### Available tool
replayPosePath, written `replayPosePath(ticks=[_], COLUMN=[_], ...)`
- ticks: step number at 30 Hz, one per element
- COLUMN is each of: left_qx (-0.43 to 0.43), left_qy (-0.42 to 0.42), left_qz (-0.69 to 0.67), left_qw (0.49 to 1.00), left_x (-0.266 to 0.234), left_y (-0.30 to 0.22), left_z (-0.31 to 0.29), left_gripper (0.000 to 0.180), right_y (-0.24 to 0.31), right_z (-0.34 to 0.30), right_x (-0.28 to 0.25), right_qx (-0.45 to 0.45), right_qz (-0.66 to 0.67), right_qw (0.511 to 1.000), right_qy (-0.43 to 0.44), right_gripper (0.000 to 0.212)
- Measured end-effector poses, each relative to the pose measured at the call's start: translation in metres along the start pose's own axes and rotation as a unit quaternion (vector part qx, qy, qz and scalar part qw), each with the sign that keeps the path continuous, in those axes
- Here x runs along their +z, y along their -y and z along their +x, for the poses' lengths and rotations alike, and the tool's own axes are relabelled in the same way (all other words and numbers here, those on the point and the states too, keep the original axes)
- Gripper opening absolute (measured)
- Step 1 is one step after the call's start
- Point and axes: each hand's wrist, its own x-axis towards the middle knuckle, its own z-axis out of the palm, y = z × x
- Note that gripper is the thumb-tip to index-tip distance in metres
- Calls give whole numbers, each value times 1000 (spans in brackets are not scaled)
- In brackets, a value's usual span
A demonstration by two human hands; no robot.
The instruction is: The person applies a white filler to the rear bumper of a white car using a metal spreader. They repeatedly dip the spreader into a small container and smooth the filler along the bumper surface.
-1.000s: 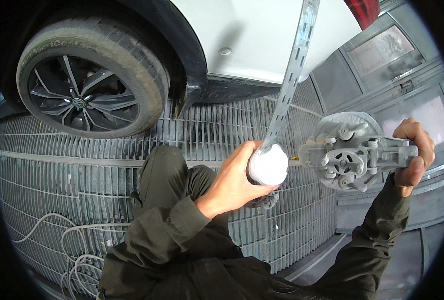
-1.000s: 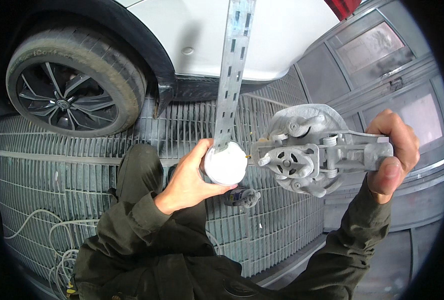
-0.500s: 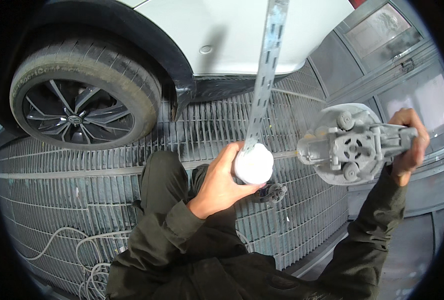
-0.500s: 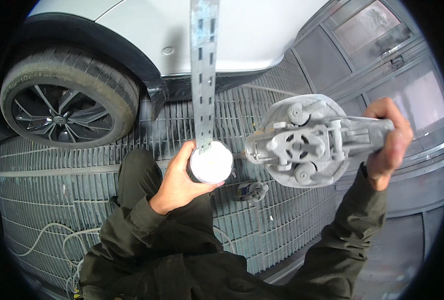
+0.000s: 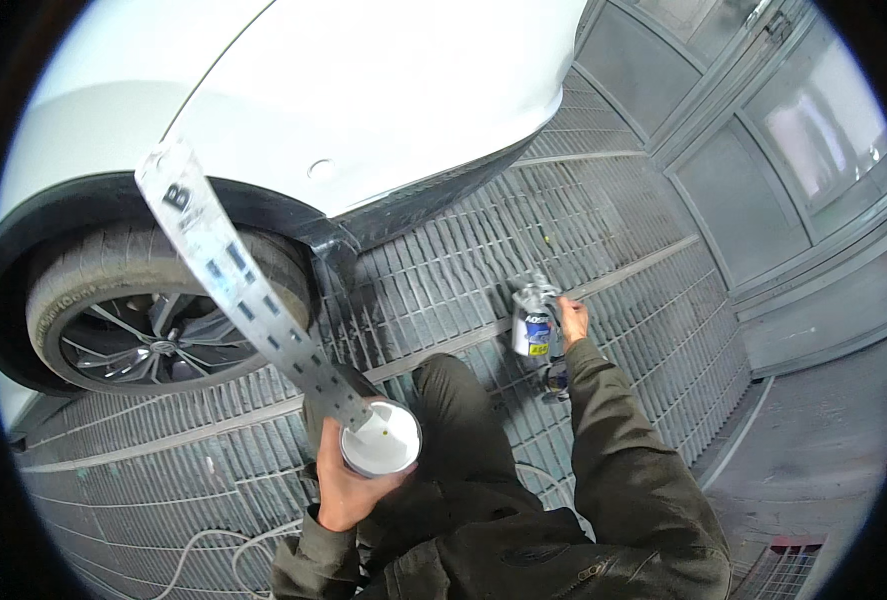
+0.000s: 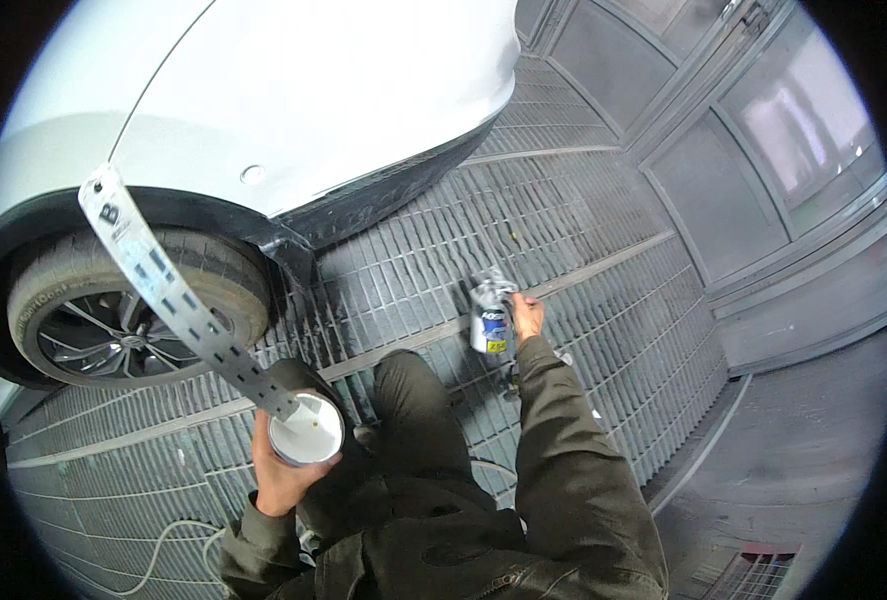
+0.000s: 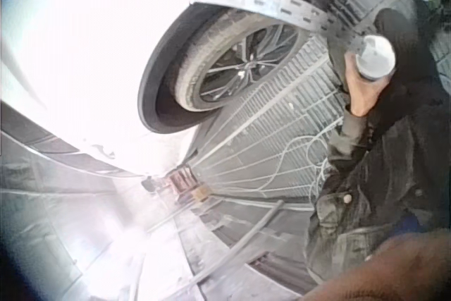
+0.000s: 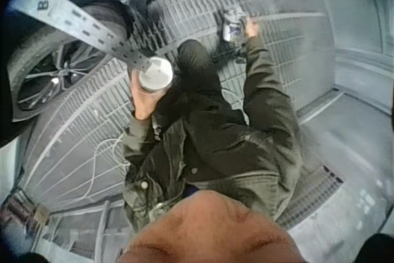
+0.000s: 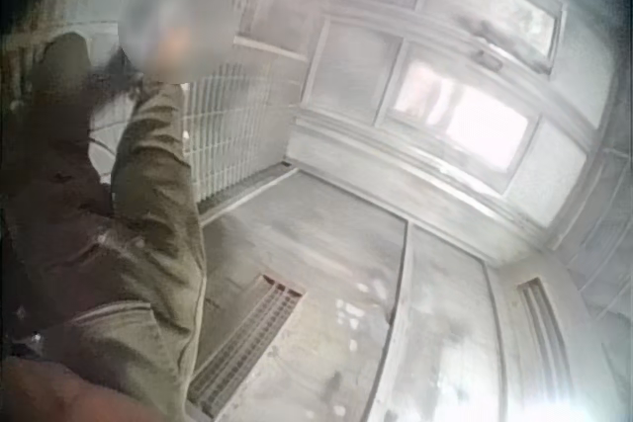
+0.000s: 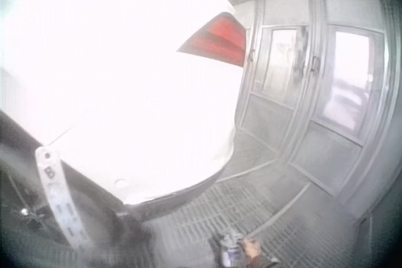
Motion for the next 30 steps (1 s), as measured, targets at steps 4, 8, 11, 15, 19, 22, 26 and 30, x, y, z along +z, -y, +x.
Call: replayPosePath(ticks=[4, 8, 11, 15, 19, 22, 26, 30], left_qx=[13, 7, 9, 15, 3, 9, 34, 28], left_qy=[-8, 19, 51, 96, 164, 218, 241, 185], left_qz=[20, 17, 16, -21, -60, -48, -28, -61], left_qw=[1000, 1000, 999, 995, 985, 975, 970, 980], left_x=[-4, 1, 6, 16, 27, 31, 35, 35], left_y=[-1, 4, 7, 12, 16, 15, 13, 15], left_z=[-3, 1, 7, 14, 25, 35, 38, 34], left_gripper=[81, 83, 81, 78, 76, 78, 79, 82], right_y=[-138, -225, -197, -27, 190, 294, 352, 356], right_z=[30, 23, 4, -46, -140, -218, -261, -269], right_x=[11, -3, -23, 7, 29, 37, 55, 52], right_qx=[-27, 69, 153, -95, -149, -197, -297, -479], right_qz=[-61, 31, 53, -16, 89, 6, -203, -169], right_qw=[995, 996, 986, 986, 898, 770, 660, 625], right_qy=[-79, -45, -47, -136, 403, 606, 659, 593], right_gripper=[57, 53, 44, 55, 54, 65, 39, 25])
